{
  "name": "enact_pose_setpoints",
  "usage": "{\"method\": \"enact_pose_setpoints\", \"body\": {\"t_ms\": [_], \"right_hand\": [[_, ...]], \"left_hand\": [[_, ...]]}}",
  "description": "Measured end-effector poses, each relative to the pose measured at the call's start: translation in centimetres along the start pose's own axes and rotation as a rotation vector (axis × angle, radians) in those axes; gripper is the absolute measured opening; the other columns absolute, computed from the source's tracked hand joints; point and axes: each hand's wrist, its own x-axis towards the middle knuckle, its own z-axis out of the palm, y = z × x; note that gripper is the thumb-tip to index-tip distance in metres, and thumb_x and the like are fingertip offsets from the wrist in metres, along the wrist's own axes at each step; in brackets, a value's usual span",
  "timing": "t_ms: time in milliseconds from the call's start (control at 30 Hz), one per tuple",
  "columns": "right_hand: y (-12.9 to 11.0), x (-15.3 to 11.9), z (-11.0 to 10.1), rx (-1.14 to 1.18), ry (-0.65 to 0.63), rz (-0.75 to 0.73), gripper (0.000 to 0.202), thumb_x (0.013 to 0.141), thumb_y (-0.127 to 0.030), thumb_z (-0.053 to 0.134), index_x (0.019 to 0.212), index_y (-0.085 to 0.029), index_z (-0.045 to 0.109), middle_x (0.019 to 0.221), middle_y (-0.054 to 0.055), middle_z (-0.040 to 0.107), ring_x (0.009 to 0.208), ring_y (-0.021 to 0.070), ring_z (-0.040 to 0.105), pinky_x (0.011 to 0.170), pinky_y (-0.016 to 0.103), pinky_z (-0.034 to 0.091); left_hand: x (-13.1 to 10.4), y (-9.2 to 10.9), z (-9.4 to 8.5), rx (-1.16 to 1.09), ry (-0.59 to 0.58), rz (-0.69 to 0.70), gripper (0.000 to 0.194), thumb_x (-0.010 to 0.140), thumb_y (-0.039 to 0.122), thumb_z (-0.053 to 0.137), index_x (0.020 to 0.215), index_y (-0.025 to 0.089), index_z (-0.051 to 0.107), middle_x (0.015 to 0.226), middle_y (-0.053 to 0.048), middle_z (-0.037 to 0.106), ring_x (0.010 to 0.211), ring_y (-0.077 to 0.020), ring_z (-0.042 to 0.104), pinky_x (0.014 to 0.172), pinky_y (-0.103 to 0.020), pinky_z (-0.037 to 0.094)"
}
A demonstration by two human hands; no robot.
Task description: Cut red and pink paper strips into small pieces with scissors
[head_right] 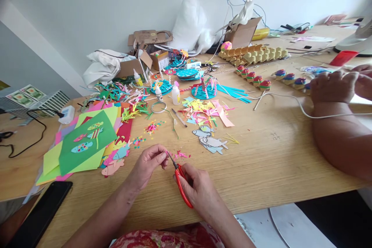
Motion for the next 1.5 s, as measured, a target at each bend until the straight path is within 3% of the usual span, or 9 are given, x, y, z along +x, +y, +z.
{"method": "enact_pose_setpoints", "body": {"t_ms": [733,867,1000,1133,1267,1500], "right_hand": [[0.4,0.0,-0.5,-0.057,-0.039,0.016,0.032,0.083,-0.040,0.032,0.064,-0.018,0.045,0.052,-0.005,0.039,0.049,0.0088,0.034,0.046,0.021,0.026],[1.0,0.3,-1.0,-0.021,-0.095,0.035,0.031,0.084,-0.040,0.033,0.065,-0.018,0.044,0.055,-0.004,0.043,0.051,0.0096,0.038,0.048,0.021,0.028],[2.0,0.7,-1.2,0.112,-0.139,0.078,0.031,0.083,-0.042,0.034,0.066,-0.018,0.045,0.055,-0.005,0.041,0.052,0.0095,0.039,0.048,0.020,0.030],[2.7,0.9,-0.7,0.125,-0.116,0.073,0.031,0.081,-0.043,0.038,0.065,-0.018,0.046,0.057,-0.004,0.044,0.054,0.0105,0.040,0.049,0.021,0.032],[2.7,0.9,-0.3,0.107,-0.135,0.066,0.033,0.082,-0.044,0.034,0.069,-0.018,0.050,0.061,-0.002,0.050,0.058,0.0125,0.045,0.052,0.022,0.034],[2.2,0.9,-0.4,0.087,-0.123,0.089,0.033,0.081,-0.044,0.036,0.068,-0.018,0.052,0.062,-0.001,0.053,0.059,0.0135,0.047,0.052,0.022,0.035]], "left_hand": [[0.0,0.1,-0.7,0.114,-0.047,-0.031,0.019,0.074,0.031,0.049,0.069,0.013,0.051,0.060,0.001,0.047,0.055,-0.0080,0.044,0.053,-0.020,0.038],[0.4,0.3,-3.3,0.385,0.000,-0.014,0.018,0.075,0.031,0.044,0.070,0.015,0.050,0.060,0.002,0.046,0.054,-0.0083,0.044,0.051,-0.020,0.037],[0.7,1.3,-7.7,0.937,0.155,0.073,0.018,0.077,0.028,0.041,0.067,0.016,0.051,0.059,0.003,0.048,0.058,-0.0100,0.045,0.053,-0.020,0.033],[0.9,1.8,-11.2,1.395,0.181,0.015,0.022,0.081,0.025,0.035,0.070,0.017,0.053,0.067,0.000,0.055,0.064,-0.0118,0.049,0.057,-0.021,0.033],[1.2,0.9,-12.8,1.497,0.141,-0.008,0.022,0.081,0.021,0.035,0.072,0.016,0.055,0.072,-0.003,0.057,0.069,-0.0140,0.051,0.061,-0.023,0.034],[1.7,-0.4,-13.6,1.562,0.129,-0.023,0.021,0.080,0.020,0.038,0.073,0.016,0.057,0.076,-0.005,0.056,0.074,-0.0157,0.052,0.065,-0.024,0.034]]}}
